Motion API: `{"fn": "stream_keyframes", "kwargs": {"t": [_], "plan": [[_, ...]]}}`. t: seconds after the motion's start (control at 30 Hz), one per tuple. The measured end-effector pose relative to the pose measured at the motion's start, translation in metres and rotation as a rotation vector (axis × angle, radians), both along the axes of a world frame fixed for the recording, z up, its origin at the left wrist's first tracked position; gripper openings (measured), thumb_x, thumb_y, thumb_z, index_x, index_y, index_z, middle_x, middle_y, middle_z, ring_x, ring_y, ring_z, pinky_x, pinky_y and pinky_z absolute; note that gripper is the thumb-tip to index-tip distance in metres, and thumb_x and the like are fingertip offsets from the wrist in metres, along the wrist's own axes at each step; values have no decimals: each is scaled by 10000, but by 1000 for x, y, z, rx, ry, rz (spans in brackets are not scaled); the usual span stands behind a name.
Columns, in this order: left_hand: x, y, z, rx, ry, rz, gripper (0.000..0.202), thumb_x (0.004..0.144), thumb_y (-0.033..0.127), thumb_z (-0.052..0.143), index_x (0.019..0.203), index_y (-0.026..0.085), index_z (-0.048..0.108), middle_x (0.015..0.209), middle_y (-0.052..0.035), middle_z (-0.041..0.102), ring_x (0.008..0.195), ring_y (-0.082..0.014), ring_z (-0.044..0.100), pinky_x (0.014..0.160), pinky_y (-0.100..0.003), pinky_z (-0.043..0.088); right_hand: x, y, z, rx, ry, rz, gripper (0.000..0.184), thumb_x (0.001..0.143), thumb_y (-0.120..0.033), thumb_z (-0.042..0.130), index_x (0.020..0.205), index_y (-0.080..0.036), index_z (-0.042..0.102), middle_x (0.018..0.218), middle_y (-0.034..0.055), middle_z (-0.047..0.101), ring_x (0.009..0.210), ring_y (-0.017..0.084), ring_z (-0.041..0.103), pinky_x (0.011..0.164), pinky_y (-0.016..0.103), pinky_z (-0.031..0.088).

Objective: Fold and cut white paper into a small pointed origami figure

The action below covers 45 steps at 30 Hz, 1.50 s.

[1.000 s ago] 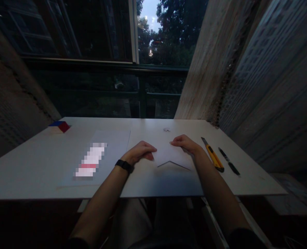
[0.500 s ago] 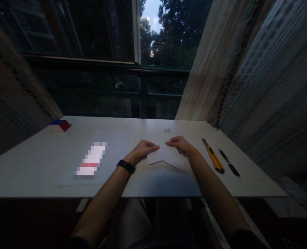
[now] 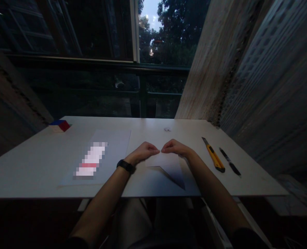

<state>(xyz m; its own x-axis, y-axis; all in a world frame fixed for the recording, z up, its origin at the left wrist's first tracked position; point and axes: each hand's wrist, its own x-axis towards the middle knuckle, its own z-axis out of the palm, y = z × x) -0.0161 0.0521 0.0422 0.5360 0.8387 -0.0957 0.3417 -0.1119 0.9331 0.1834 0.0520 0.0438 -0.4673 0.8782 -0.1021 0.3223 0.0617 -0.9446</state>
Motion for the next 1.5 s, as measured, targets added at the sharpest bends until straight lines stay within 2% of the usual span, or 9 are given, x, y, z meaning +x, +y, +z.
{"fn": "stream_keyframes", "kwargs": {"t": [0.27,0.53,0.8,0.9,1.0,1.13,1.27,1.4,1.5], "plan": [[-3,5,-6,43,-33,-36,322,645,396,658,727,87,694,557,-16,567,500,-89,409,469,-220,286,0,-2,4,-13,0,12,208,573,-311,699,666,-125,702,604,10,632,599,117,509,604,249,376],[-8,10,-7,2,-25,33,336,626,410,674,715,86,682,556,-12,561,482,-82,384,446,-217,253,22,1,2,-128,100,-54,252,531,-318,739,662,-108,689,586,28,634,537,106,529,540,242,402],[-15,12,-7,-32,11,74,349,615,433,674,692,93,658,474,28,459,431,-68,306,424,-228,180,53,3,3,-200,69,28,331,587,-380,732,700,-75,670,629,79,661,507,108,571,542,245,464],[-16,13,-7,-37,2,120,330,614,424,676,663,100,645,451,41,419,424,-66,291,420,-225,170,57,5,2,-177,157,-89,337,586,-376,742,730,-83,660,673,86,668,522,109,577,553,248,481],[-13,14,-7,-45,-88,202,310,609,395,678,686,96,645,522,12,506,469,-81,376,444,-219,247,52,6,0,-173,247,-200,368,625,-402,722,850,-124,640,718,71,664,574,120,595,560,249,490],[-9,15,-7,-40,-212,313,281,618,354,667,714,91,643,628,-23,587,553,-105,474,515,-227,337,39,7,-3,-166,246,-187,459,615,-405,730,977,-156,599,685,24,631,558,102,560,489,212,435],[-7,15,-7,-55,-260,297,232,643,293,661,735,80,651,660,-38,614,582,-109,508,543,-226,373,31,12,-14,-93,183,-300,446,500,-339,796,845,-129,606,562,-21,566,463,71,469,413,194,316],[-6,13,-8,-157,-296,248,234,649,256,684,805,85,652,694,-51,637,603,-121,551,555,-236,429,35,21,-25,-23,229,-406,368,486,-367,784,698,-131,600,576,-8,574,541,109,519,492,227,372],[-5,12,-9,-212,-294,225,203,635,236,707,748,87,630,652,-43,628,588,-131,577,562,-258,474,41,25,-26,16,243,-477,363,488,-375,779,694,-124,616,601,7,591,577,123,535,542,244,395]]}}
